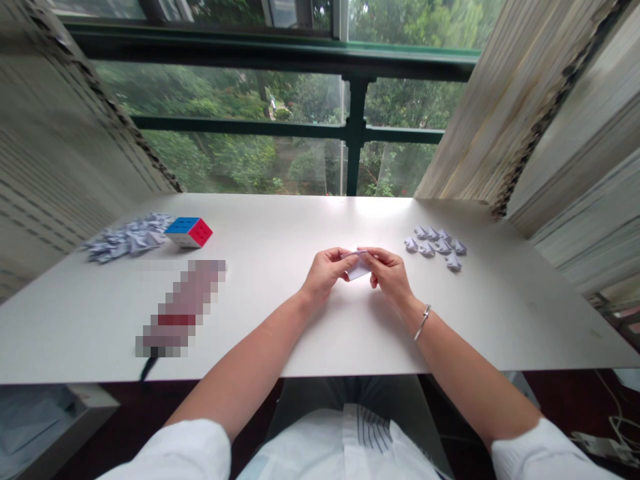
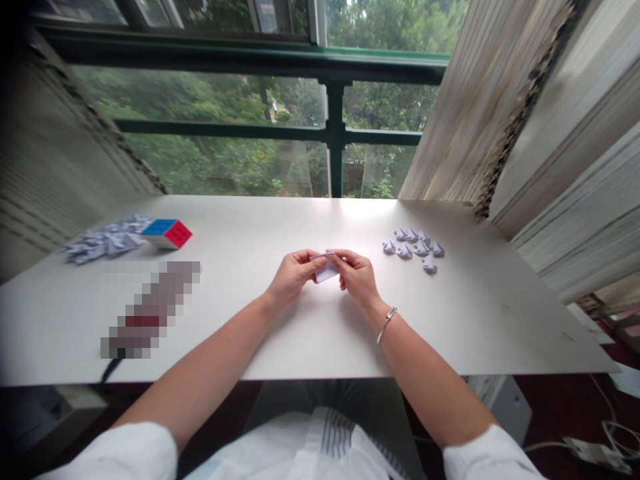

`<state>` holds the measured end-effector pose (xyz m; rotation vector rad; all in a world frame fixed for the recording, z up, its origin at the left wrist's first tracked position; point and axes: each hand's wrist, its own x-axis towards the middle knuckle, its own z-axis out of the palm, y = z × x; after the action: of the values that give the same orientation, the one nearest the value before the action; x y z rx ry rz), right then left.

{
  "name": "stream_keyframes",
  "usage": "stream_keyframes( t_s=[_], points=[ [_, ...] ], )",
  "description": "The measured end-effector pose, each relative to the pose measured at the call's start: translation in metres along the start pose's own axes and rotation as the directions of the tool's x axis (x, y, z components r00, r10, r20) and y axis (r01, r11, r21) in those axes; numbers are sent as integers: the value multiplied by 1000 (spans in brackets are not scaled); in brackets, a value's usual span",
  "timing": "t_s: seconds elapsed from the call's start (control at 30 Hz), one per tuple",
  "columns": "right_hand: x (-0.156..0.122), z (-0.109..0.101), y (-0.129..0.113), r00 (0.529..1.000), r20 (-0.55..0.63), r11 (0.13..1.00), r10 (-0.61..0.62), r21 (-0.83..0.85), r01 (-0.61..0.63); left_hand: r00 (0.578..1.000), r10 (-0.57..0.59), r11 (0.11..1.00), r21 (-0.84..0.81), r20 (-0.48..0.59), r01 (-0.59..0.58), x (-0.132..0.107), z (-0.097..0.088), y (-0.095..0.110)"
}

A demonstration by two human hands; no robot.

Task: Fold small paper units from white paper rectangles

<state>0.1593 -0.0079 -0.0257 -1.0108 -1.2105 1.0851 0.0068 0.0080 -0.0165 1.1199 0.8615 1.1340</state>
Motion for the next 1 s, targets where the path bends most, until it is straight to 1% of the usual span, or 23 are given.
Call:
stream_keyframes(
  t_s=[0.07, 0.17, 0.23, 0.33, 0.43, 0.57, 0.67, 0.87, 1.0],
  points=[
    [-1, -1, -2, 1000, -19, 999, -11, -44, 10, 999, 10, 1000, -1, -36, -10, 1, -2, -1],
    [-2, -4, -3, 993, -45, 986, -112, -128, 105, 992, 24, 999, -45, -128, -30, 3, -4, -1],
    [-3, -6, -4, 976, -2, 954, -218, -212, 212, 984, 21, 997, -75, -175, -34, 5, -6, -1],
    [-3, -7, -4, 936, 100, 874, -337, -337, 350, 980, 5, 993, -116, -199, -29, 4, -5, 1],
    [-4, -8, -3, 919, 155, 835, -362, -383, 394, 985, 1, 989, -143, -173, -26, 2, -4, 3],
    [-5, -8, -5, 919, 164, 827, -359, -400, 395, 993, -9, 988, -153, -120, -10, -1, -1, 6],
    [-6, -7, -7, 922, 146, 825, -359, -412, 386, 997, -18, 983, -182, -72, 5, -2, 0, 7],
    [-6, -7, -9, 930, 92, 841, -355, -402, 361, 999, 8, 968, -252, 50, 5, -4, 1, 7],
    [-3, -9, -7, 939, 48, 864, -342, -378, 334, 996, 25, 969, -248, 85, -3, -5, 3, 7]
  ],
)
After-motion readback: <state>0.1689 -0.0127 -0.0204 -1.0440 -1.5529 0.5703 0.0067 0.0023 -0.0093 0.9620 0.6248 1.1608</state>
